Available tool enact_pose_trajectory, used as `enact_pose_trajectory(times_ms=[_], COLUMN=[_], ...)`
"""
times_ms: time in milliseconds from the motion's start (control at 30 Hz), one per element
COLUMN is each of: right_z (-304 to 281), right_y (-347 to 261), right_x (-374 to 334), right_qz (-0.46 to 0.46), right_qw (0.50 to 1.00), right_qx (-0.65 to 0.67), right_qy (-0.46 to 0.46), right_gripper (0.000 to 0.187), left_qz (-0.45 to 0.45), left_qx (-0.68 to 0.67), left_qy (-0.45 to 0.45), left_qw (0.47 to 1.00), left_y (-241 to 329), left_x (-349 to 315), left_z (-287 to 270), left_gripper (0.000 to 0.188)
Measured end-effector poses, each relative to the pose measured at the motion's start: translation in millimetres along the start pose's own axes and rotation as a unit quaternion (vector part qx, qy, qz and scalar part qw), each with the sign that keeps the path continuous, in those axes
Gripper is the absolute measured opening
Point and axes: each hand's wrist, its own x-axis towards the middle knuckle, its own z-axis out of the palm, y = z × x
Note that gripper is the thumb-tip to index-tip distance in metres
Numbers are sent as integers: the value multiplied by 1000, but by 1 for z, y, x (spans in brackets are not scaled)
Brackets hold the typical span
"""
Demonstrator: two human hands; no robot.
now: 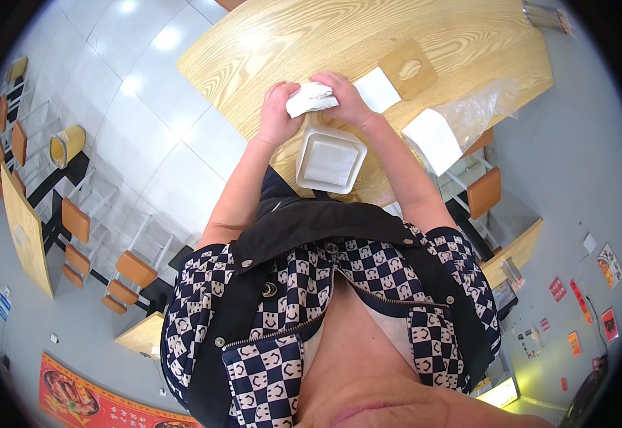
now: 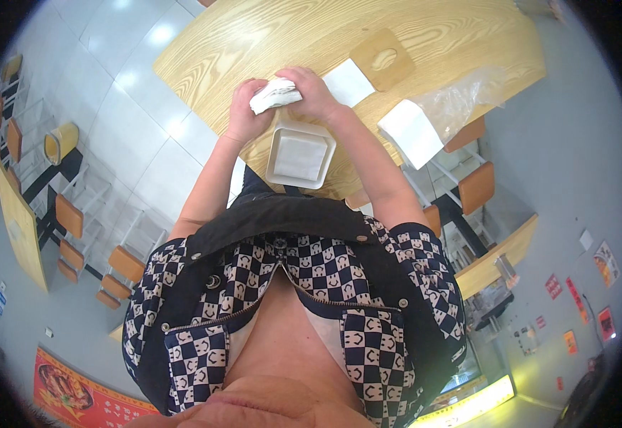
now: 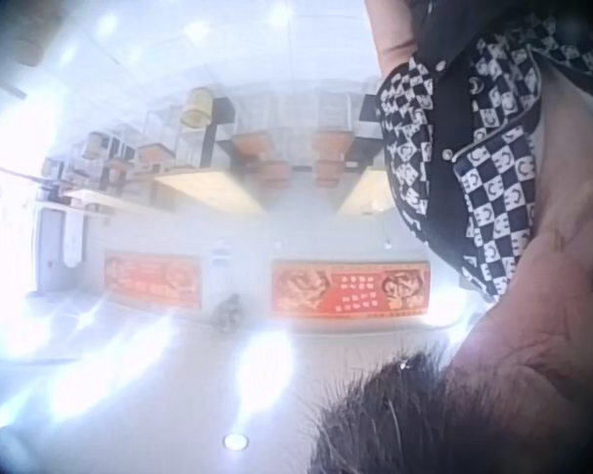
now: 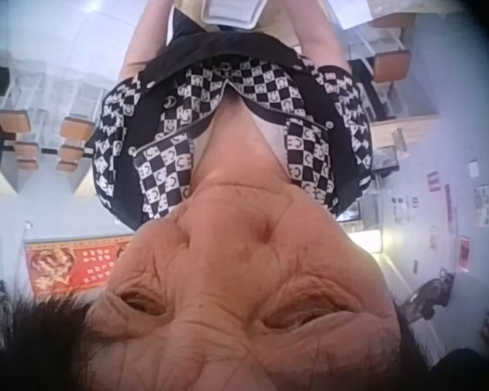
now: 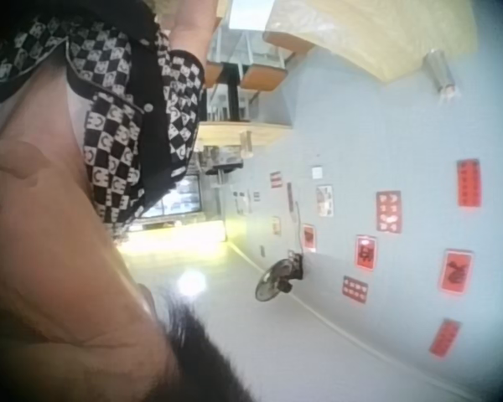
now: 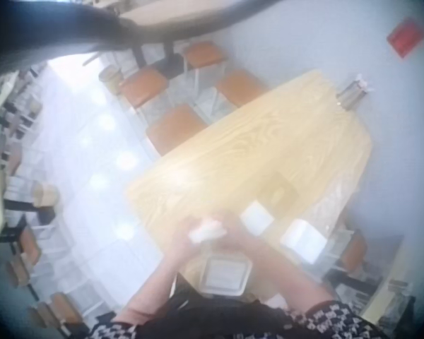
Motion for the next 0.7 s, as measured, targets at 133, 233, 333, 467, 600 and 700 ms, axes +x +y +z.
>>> enact_pose_trajectory(times_ms=[133, 233, 333, 467, 600, 700], right_z=[7, 7, 6, 9, -6, -31], right_y=[7, 10, 6, -2, 3, 9], right_x=[-5, 2, 11, 5, -19, -46], right_qz=[152, 299, 325, 179, 164, 202], right_qw=[985, 889, 944, 968, 953, 914], right_qx=[78, 348, 51, -162, -223, -291], right_qy=[-33, -6, -35, 63, 120, 195], right_gripper=[40, 46, 45, 39, 28, 22], left_qz=[-56, -247, -306, -127, -132, -83], left_qx=[-112, -271, 1, 247, 201, 188], left_qy=[13, 19, -31, 26, 28, 122], left_qw=[992, 930, 951, 960, 970, 971], left_y=[-2, 6, 12, 16, 15, 8], left_x=[0, 3, 17, 17, 15, 11], left_z=[2, 4, -11, -7, -8, -13], left_gripper=[50, 47, 56, 62, 56, 47])
